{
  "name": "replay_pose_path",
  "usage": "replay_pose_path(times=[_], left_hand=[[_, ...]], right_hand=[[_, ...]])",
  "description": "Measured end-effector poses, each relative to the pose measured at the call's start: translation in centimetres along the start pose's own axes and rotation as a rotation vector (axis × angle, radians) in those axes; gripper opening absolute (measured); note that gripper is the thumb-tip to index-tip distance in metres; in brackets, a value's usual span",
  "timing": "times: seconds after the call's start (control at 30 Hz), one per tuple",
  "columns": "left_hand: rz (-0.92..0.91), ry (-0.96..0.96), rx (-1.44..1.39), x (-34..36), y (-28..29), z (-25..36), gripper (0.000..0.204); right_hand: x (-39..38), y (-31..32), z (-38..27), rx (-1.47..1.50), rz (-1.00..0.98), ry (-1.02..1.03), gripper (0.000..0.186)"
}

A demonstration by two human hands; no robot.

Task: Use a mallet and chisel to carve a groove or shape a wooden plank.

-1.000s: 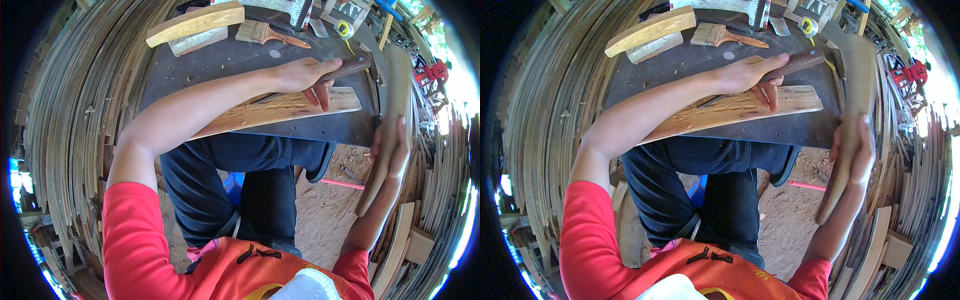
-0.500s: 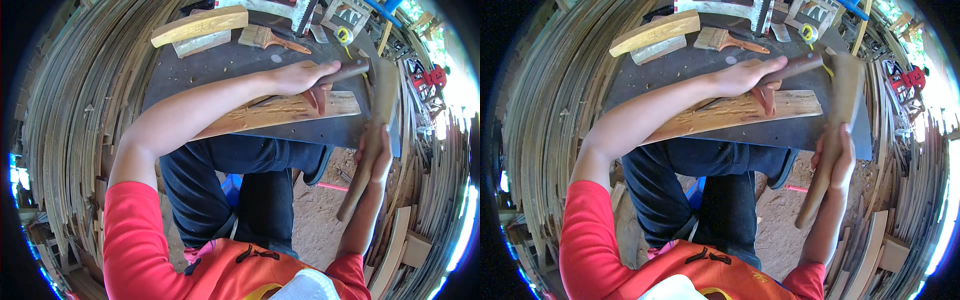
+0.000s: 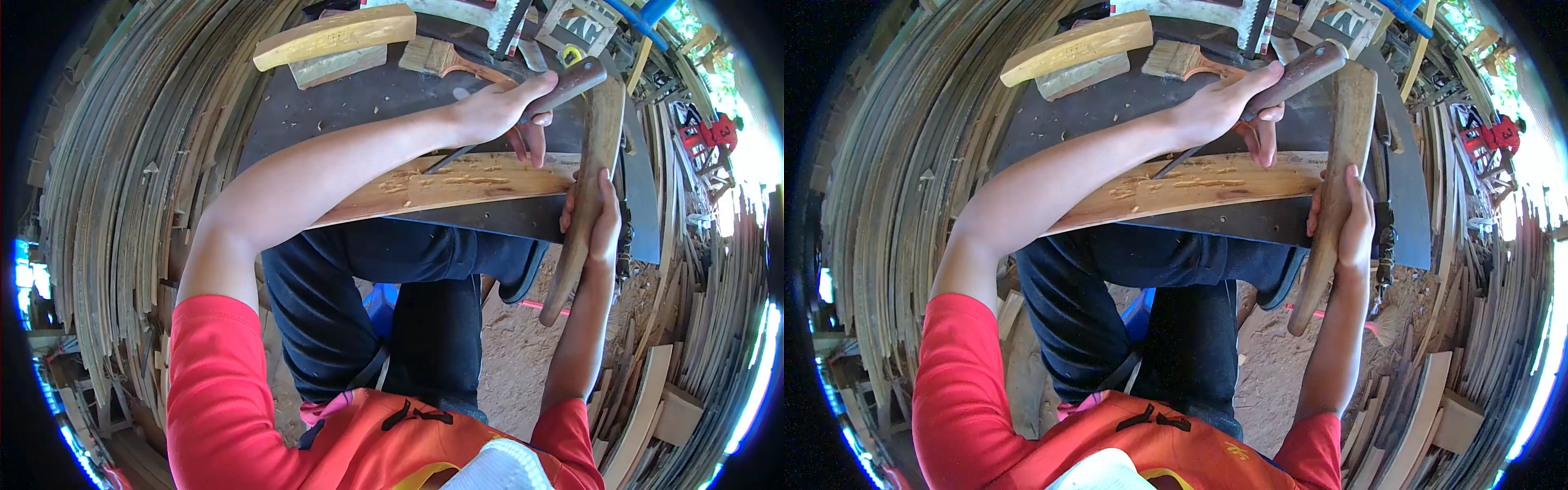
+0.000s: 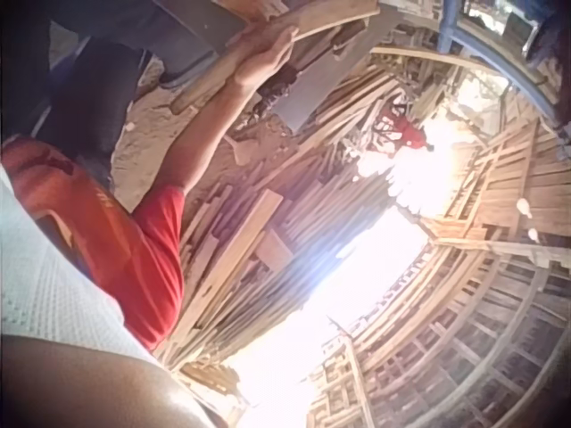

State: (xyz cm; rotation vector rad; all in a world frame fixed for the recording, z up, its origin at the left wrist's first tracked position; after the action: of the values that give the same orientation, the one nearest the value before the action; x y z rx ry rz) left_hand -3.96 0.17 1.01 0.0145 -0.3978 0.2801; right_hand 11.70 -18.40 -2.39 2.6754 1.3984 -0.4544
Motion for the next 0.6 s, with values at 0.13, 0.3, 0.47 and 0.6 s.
replay_pose_path(times=[0.13, 0.3, 0.47, 0.6], left_hand=[[-0.053, -0.003, 0.015, 0.1, -0.3, -0.9, 0.065], [-0.046, 0.015, -0.004, 0.0, -0.6, -0.5, 0.065], [0.030, -0.009, -0.055, 0.1, 0.4, -0.5, 0.066], [-0.031, 0.004, -0.028, 0.3, -0.5, -0.5, 0.066]], right_hand=[[-0.9, 0.1, -1.2, -0.117, 0.039, 0.046, 0.054], [-3.2, 0.7, -4.8, 0.033, 0.166, 0.117, 0.058], [-5.0, 1.5, -5.8, -0.184, 0.110, 0.032, 0.061], [-5.8, 1.9, -6.1, 0.028, 0.137, 0.090, 0.059]])
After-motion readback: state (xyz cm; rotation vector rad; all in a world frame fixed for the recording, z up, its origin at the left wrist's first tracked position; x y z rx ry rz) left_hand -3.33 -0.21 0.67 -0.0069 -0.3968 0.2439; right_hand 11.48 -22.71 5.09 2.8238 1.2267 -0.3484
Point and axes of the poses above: each hand's wrist, its own x-axis towards the middle knuckle, its own y-axis out of the back of the hand, z = x × y, the point moved 2 cm from there along x, towards the middle knuckle, and after that the axes turned 12 degrees about -y, right-handed, at the moved point
